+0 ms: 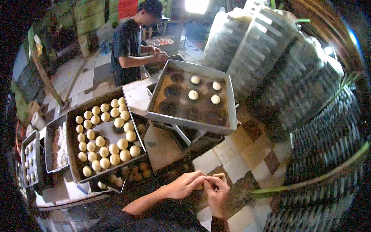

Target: Filling dough balls with a white substance and arranging them on metal baking trays.

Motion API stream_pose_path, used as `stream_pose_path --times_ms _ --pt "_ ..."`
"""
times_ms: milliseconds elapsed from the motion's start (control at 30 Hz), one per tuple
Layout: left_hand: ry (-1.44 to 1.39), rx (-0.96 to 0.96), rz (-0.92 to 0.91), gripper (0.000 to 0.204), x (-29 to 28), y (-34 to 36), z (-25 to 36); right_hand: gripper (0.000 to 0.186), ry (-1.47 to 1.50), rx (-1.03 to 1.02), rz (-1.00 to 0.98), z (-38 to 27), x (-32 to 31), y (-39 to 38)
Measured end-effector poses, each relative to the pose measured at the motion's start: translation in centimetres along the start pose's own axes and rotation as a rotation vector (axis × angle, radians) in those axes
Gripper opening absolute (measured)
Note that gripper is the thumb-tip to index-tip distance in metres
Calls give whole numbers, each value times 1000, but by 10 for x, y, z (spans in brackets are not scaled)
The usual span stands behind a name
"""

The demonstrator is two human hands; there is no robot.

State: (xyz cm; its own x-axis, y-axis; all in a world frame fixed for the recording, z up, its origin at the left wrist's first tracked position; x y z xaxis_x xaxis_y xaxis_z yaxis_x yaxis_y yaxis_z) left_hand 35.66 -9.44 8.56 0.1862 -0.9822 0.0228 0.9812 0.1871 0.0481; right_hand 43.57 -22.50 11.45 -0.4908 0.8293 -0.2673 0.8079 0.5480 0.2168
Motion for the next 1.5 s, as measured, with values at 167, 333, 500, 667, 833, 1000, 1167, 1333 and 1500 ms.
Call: stream_pose_path --times_ms 167,333,500,667,833,1000,1167,1333,1500 --pt "59 232 12 29 -55 68 59 31 87 -254 -40 -22 12 96" --pt "472 785 432 21 -84 133 101 77 356 -14 50 -37 39 171" --pt "622 833 657 29 -89 175 116 61 276 -185 -337 2 21 242" --pt "351 523 537 82 -102 225 104 29 411 -215 -976 15 30 355" --pt "673 471 873 72 -100 235 125 41 174 -640 -1174 -14 111 453" --pt "1030 724 1349 30 -76 210 184 54 -209 -1356 -807 6 255 512" --pt "1362 463 1616 19 -77 105 194 53 -295 -1231 -970 -8 262 499" --pt "823 -365 1698 24 -152 -48 88 42 -423 -873 -899 -50 165 454" --pt "1068 -784 1203 46 -221 -109 -12 32 -412 -456 -627 -16 75 413"
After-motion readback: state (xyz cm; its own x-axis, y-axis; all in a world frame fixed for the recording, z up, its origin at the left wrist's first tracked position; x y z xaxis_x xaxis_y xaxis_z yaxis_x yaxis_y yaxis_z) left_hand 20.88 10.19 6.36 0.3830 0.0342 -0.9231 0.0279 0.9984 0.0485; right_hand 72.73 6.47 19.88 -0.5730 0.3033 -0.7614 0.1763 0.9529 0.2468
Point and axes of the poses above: each hand's wrist, its own y-axis towards the middle knuckle, its own x-axis out of the palm, z = x × y, the point moved 4 cm from there along y, towards the middle knuckle, and after that the axes turned 1 degree about z, right-handed, at the moved point
